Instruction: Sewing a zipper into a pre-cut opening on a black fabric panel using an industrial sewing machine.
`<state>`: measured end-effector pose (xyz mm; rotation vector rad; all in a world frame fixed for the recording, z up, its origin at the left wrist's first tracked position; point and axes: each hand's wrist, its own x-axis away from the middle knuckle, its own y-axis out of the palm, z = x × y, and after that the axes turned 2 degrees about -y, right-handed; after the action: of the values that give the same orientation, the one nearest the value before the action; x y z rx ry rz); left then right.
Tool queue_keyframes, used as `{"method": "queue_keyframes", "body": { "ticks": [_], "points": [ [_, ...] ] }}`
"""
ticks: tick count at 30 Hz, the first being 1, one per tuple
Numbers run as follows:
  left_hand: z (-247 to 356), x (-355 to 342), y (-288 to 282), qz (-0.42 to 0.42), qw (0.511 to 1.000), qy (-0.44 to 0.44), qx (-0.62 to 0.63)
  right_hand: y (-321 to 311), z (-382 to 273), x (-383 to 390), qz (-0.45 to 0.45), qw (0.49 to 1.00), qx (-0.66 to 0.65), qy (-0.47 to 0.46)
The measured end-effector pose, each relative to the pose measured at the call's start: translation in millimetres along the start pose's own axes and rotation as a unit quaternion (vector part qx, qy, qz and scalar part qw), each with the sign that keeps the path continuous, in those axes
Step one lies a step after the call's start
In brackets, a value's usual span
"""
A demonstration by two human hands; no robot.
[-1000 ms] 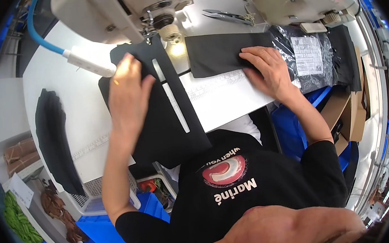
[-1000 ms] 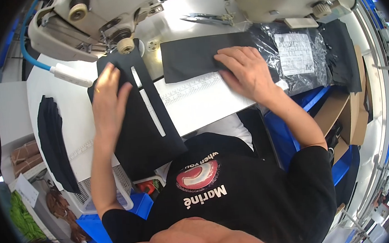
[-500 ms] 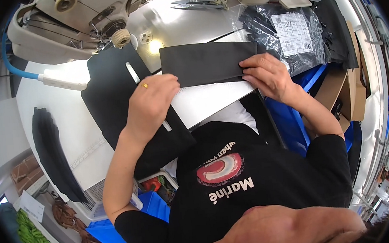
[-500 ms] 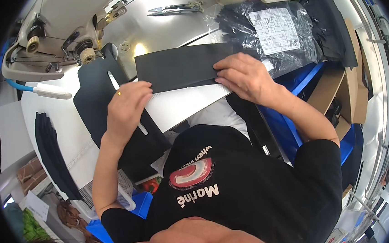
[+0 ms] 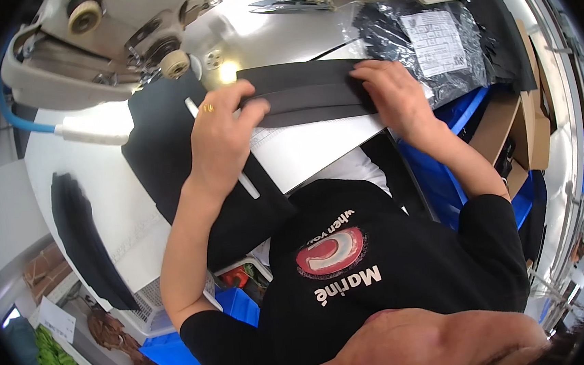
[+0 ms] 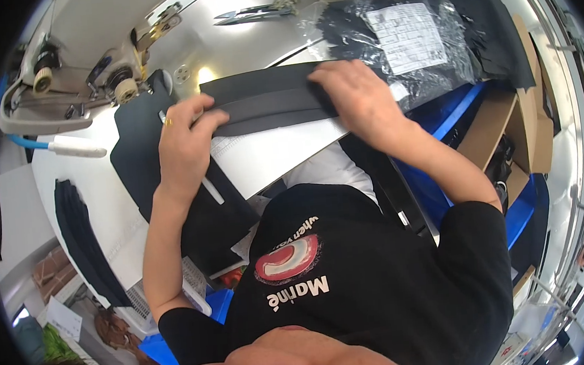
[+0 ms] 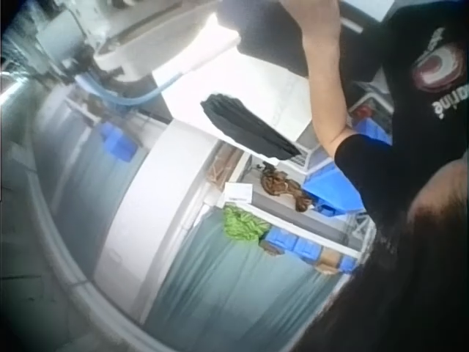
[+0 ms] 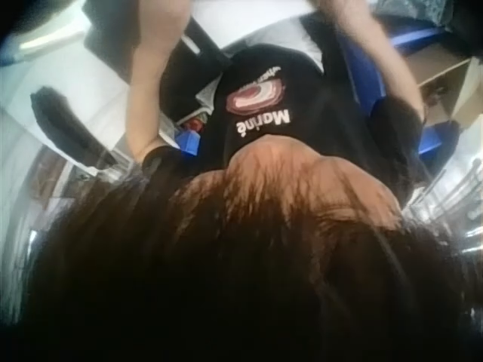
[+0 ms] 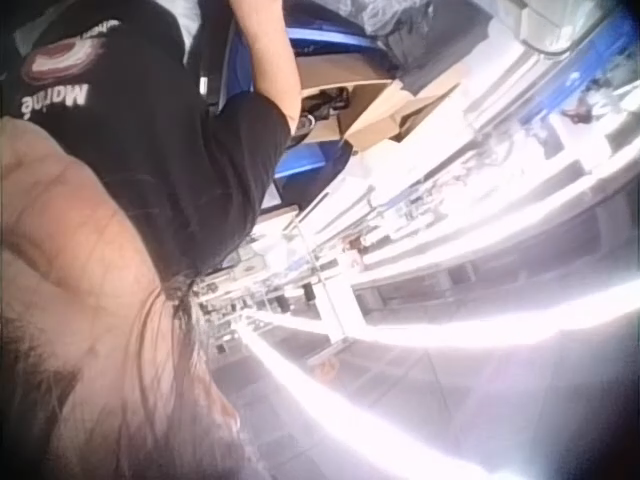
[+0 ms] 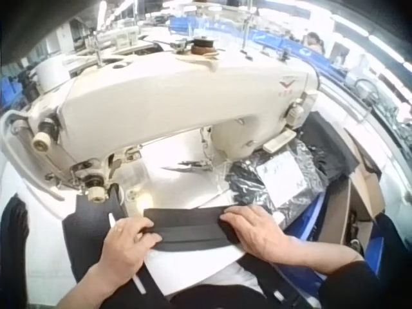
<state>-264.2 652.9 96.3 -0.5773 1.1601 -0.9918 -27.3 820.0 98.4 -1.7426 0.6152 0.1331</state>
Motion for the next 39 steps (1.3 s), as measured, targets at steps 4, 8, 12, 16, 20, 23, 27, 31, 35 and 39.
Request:
{"method": "queue_keyframes", "body": {
  "ticks": [4,8,12,16,20,23,27,31,35,39],
  "points": [
    [20.4,12.7,-6.6,-0.05,0.982,0.062,-0.173,20.0,-44.8,-3.6,-0.094,0.988,-0.068,-0.103],
    [38.0,32.0,-0.5,-0.074,0.973,-0.01,-0.22,13.1,-44.8,12.7,-0.155,0.982,-0.063,-0.092],
    [47.8,42.7,6.9,-0.069,0.957,-0.039,-0.28,-8.3,-5.0,56.5,-0.113,0.992,0.03,-0.036],
    [55.0,30.6,11.2,-0.069,0.954,-0.081,-0.281,-6.4,13.7,62.6,0.034,0.979,0.039,-0.195],
    [61.2,16.0,25.0,-0.062,0.951,-0.108,-0.282,-19.1,-27.6,53.7,-0.059,0.961,-0.126,-0.241],
    [47.8,6.0,30.1,-0.067,0.95,-0.087,-0.293,-77.3,16.4,36.8,-0.058,0.99,0.023,-0.129],
    [11.3,-17.6,21.5,-0.102,0.964,-0.043,-0.244,-153.1,167.9,26.2,0.078,0.963,0.25,0.064],
    [7.7,-22.7,19.1,-0.105,0.972,-0.046,-0.203,-147.6,249.3,13.3,-0.011,0.967,0.254,0.001],
    [12.0,-18.7,24.8,-0.088,0.976,-0.068,-0.189,-148.3,263.0,3.4,-0.117,0.94,0.314,-0.069],
    [15.8,-18.5,21.7,-0.085,0.979,-0.122,-0.137,-184.8,253.7,12.1,-0.033,0.932,0.358,-0.049]
  ]
}}
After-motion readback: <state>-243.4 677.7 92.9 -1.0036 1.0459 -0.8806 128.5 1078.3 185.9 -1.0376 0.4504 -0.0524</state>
